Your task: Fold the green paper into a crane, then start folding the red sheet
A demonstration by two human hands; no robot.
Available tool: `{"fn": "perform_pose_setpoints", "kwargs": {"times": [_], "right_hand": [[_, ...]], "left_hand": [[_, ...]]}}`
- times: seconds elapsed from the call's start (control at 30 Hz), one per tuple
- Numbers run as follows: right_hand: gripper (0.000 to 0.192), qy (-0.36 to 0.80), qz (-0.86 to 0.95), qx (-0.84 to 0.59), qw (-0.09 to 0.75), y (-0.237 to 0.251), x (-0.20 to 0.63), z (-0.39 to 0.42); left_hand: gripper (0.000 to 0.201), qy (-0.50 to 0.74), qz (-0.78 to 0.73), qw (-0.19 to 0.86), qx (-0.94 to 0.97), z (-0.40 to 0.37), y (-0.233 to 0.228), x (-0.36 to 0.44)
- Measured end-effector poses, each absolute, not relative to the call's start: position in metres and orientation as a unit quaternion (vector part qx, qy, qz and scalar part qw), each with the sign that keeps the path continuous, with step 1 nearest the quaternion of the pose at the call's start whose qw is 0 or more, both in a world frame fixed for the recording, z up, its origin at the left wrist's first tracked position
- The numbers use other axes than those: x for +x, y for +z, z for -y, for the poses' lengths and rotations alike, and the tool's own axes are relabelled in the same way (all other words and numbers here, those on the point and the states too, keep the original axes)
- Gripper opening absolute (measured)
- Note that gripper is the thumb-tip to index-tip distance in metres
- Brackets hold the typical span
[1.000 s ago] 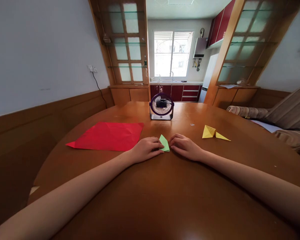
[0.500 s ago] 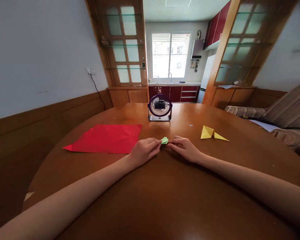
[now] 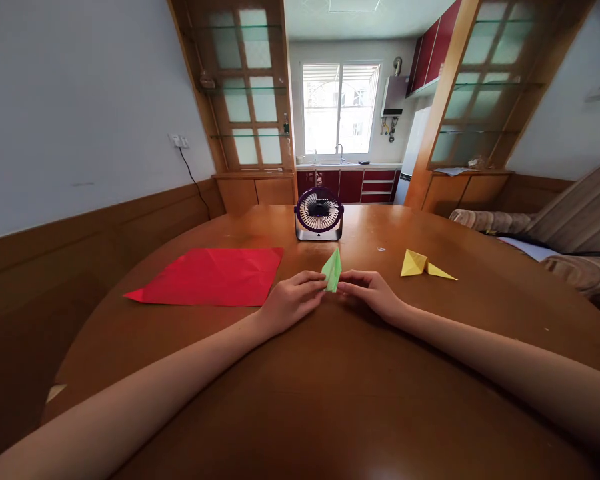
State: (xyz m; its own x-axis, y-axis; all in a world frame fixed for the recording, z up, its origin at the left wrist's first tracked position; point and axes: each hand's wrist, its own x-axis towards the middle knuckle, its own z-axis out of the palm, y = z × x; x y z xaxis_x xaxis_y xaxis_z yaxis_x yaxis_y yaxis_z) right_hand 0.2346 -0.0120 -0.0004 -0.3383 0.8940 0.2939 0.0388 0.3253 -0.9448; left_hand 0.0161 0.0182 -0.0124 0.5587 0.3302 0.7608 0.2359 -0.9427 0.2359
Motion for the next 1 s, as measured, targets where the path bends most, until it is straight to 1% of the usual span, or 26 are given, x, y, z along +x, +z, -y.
{"fn": "perform_pose_setpoints", "kwargs": {"times": [0.33,0.53,0.8,0.9,1.0], "right_hand": [[0.026,0.481,0.659,-0.347,0.462,-0.006,0.233,0.009],[0.021,0.481,0.66,-0.342,0.465,-0.009,0.233,0.008],[0.013,0.424,0.682,-0.346,0.484,-0.011,0.232,0.005],[0.015,0.396,0.703,-0.336,0.485,-0.012,0.232,0.005],[0.026,0.348,0.738,-0.321,0.481,-0.01,0.234,0.006]], "left_hand": [[0.02,0.456,-0.196,0.064,0.866,-0.011,-0.01,0.022],[0.017,0.462,-0.18,0.056,0.867,-0.01,-0.009,0.023],[0.025,0.455,-0.15,0.024,0.877,-0.01,-0.009,0.019],[0.024,0.458,-0.144,0.012,0.877,-0.009,-0.008,0.019],[0.023,0.459,-0.142,0.004,0.877,-0.008,-0.008,0.019]]}}
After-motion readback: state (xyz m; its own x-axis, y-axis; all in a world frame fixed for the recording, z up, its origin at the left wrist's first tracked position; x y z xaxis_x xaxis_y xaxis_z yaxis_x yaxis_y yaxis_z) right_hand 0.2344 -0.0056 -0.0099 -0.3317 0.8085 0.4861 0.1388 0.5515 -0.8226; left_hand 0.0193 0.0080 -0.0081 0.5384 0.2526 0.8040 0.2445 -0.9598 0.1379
